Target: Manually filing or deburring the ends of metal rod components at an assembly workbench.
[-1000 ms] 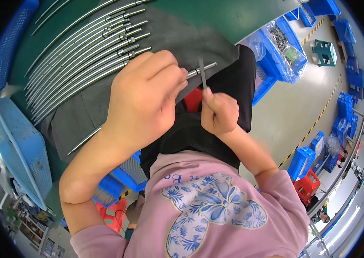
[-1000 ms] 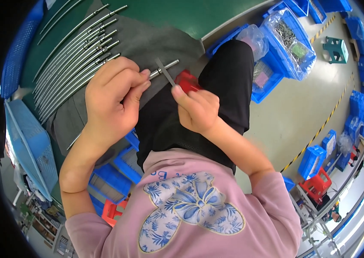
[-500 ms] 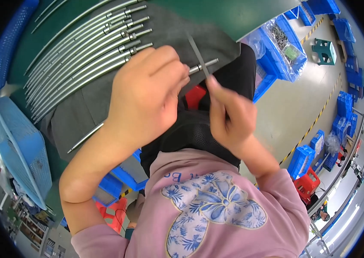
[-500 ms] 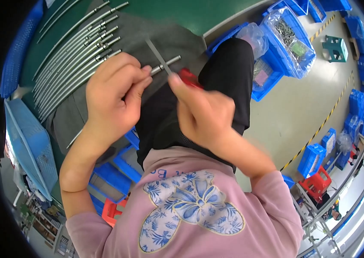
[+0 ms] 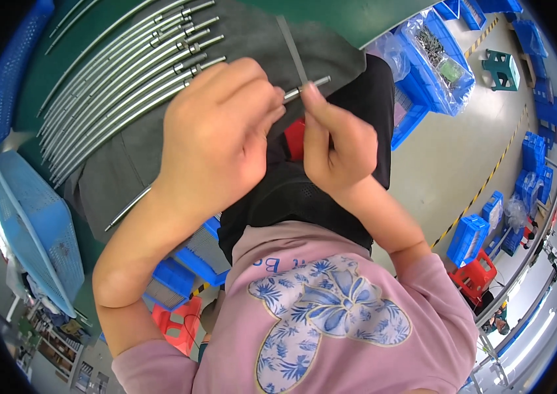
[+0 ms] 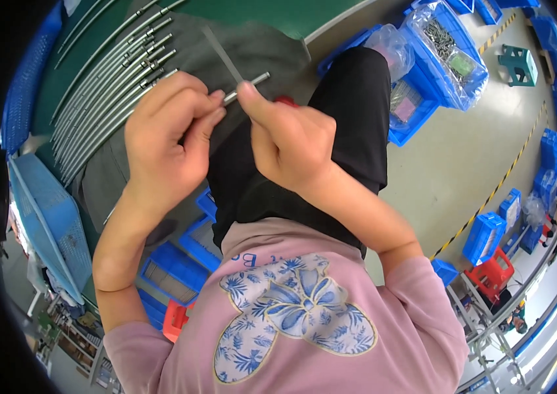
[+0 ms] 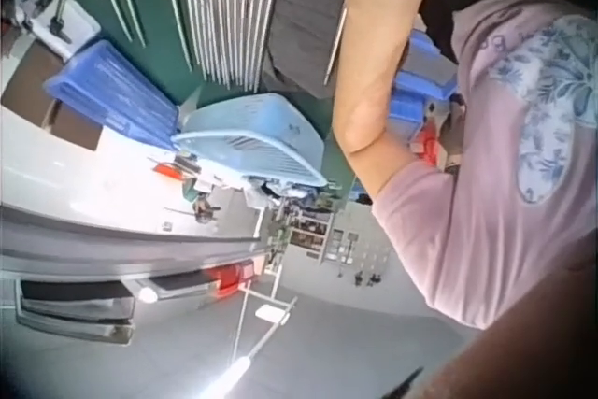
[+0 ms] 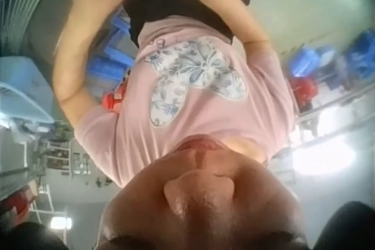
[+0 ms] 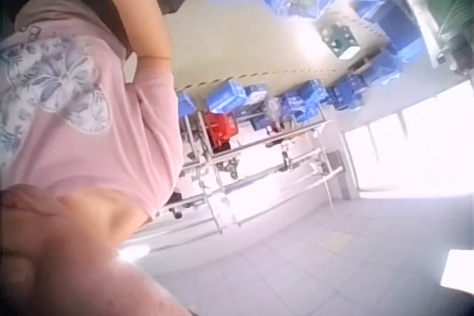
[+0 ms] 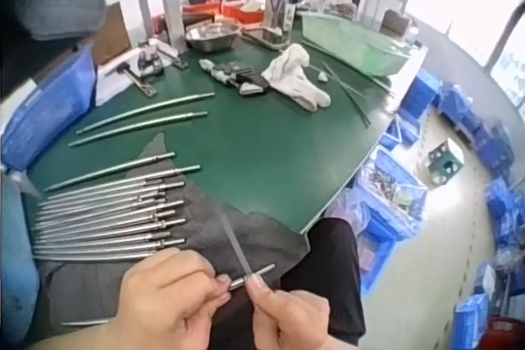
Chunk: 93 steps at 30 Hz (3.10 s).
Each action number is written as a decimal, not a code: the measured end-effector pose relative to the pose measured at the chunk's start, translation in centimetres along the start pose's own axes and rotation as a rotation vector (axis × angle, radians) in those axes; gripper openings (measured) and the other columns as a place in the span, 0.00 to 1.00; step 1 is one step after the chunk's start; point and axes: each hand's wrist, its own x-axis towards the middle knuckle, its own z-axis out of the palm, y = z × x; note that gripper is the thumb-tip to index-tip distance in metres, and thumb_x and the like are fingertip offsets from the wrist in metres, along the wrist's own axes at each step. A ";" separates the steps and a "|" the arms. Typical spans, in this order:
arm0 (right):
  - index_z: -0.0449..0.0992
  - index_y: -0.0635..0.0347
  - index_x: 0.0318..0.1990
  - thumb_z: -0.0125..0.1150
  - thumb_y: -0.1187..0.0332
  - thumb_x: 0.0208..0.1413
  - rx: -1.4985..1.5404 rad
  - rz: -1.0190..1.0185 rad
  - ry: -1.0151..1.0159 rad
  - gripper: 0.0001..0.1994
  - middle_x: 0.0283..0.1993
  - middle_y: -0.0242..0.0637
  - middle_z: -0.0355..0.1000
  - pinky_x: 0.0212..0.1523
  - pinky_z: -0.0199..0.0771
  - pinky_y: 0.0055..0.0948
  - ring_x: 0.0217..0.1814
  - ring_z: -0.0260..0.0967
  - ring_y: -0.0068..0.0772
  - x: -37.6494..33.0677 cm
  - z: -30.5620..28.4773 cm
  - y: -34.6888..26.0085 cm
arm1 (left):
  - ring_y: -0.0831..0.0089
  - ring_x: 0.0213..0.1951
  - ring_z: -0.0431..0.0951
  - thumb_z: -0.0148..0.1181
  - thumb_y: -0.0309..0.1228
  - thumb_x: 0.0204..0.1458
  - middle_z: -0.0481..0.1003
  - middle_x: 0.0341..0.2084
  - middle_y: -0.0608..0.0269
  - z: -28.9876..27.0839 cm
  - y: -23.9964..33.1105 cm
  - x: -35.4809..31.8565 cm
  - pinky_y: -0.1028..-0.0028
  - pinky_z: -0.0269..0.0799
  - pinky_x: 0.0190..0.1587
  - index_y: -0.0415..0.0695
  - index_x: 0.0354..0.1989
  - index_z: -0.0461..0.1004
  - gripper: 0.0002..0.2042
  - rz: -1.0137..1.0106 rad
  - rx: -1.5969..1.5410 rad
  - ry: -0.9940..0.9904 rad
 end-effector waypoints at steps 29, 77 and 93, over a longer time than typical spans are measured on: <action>0.76 0.70 0.44 0.56 0.87 0.41 0.020 0.062 -0.214 0.19 0.14 0.31 0.60 0.14 0.54 0.24 0.10 0.54 0.27 -4.3 -5.8 -0.6 | 0.63 0.26 0.72 0.67 0.18 0.35 0.70 0.24 0.61 -0.1 0.2 -0.3 0.69 0.67 0.28 0.40 0.30 0.76 0.12 0.005 0.110 0.014; 0.78 0.66 0.47 0.57 0.84 0.38 -0.155 0.166 -0.276 0.23 0.14 0.31 0.59 0.14 0.55 0.27 0.11 0.55 0.29 -7.3 -8.4 -3.0 | 0.63 0.26 0.70 0.67 0.21 0.34 0.68 0.24 0.62 0.1 0.5 0.0 0.68 0.66 0.27 0.41 0.28 0.73 0.11 0.016 0.154 -0.012; 0.77 0.73 0.44 0.54 0.86 0.46 0.024 0.167 -0.169 0.16 0.20 0.37 0.69 0.17 0.60 0.24 0.14 0.61 0.27 -4.2 -5.8 -2.4 | 0.64 0.24 0.71 0.68 0.22 0.38 0.69 0.21 0.63 -0.4 0.2 0.3 0.68 0.66 0.26 0.42 0.25 0.74 0.08 -0.009 0.117 -0.008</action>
